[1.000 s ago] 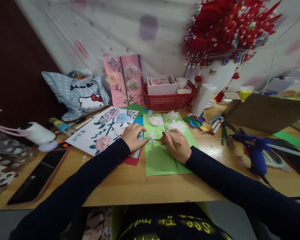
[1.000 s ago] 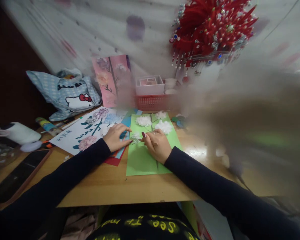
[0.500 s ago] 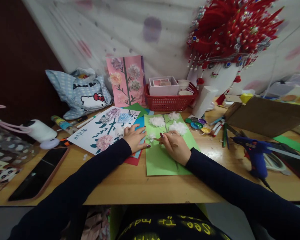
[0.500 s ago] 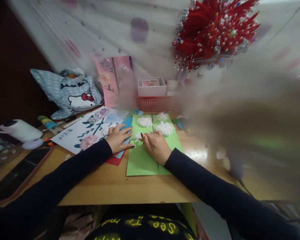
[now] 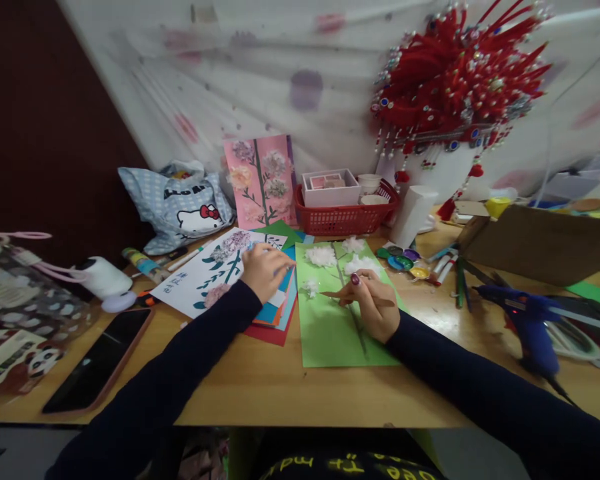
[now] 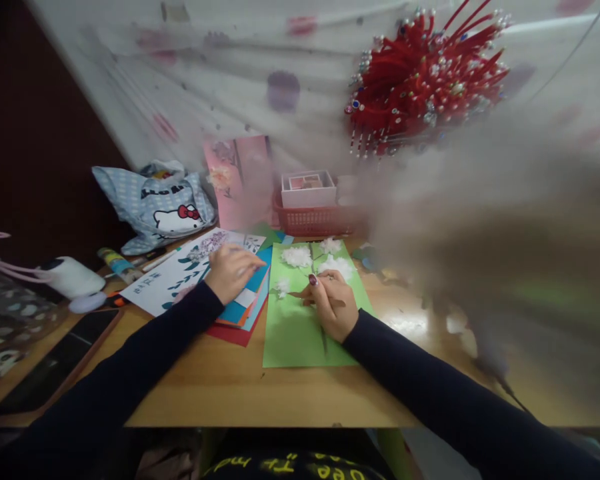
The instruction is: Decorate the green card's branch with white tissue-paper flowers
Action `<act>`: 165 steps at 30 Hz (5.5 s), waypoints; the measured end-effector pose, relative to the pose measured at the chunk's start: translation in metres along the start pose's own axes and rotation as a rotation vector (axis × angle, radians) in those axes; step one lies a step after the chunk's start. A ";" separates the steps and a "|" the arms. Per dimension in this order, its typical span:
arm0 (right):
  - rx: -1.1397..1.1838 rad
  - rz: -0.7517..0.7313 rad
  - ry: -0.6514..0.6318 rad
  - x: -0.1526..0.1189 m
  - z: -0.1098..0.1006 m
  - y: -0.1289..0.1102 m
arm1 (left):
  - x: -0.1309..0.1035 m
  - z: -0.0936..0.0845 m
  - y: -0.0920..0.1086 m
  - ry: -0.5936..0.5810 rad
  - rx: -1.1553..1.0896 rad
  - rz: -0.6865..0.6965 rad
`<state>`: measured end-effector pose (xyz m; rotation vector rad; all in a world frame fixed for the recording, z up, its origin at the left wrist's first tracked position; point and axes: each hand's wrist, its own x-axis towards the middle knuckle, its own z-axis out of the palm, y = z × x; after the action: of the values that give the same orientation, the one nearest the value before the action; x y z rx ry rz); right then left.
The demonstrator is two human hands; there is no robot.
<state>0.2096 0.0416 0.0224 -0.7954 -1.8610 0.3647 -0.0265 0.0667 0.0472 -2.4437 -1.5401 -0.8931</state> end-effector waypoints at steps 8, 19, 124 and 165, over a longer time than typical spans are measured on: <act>0.030 -0.033 0.124 0.001 -0.008 0.000 | 0.012 -0.041 -0.044 0.062 -0.162 0.005; -0.037 -0.006 0.104 -0.002 -0.005 0.003 | -0.002 -0.007 -0.020 -0.469 -0.008 0.037; -0.112 -0.214 -0.327 -0.012 -0.007 -0.024 | -0.035 0.007 0.065 -0.462 -1.307 -0.272; -0.155 -0.099 -0.133 -0.011 -0.008 -0.024 | -0.031 0.004 0.056 -0.119 -0.971 -0.251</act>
<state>0.2112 0.0158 0.0322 -0.7954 -2.0642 0.2164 0.0131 0.0174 0.0386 -2.9450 -1.7445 -1.9478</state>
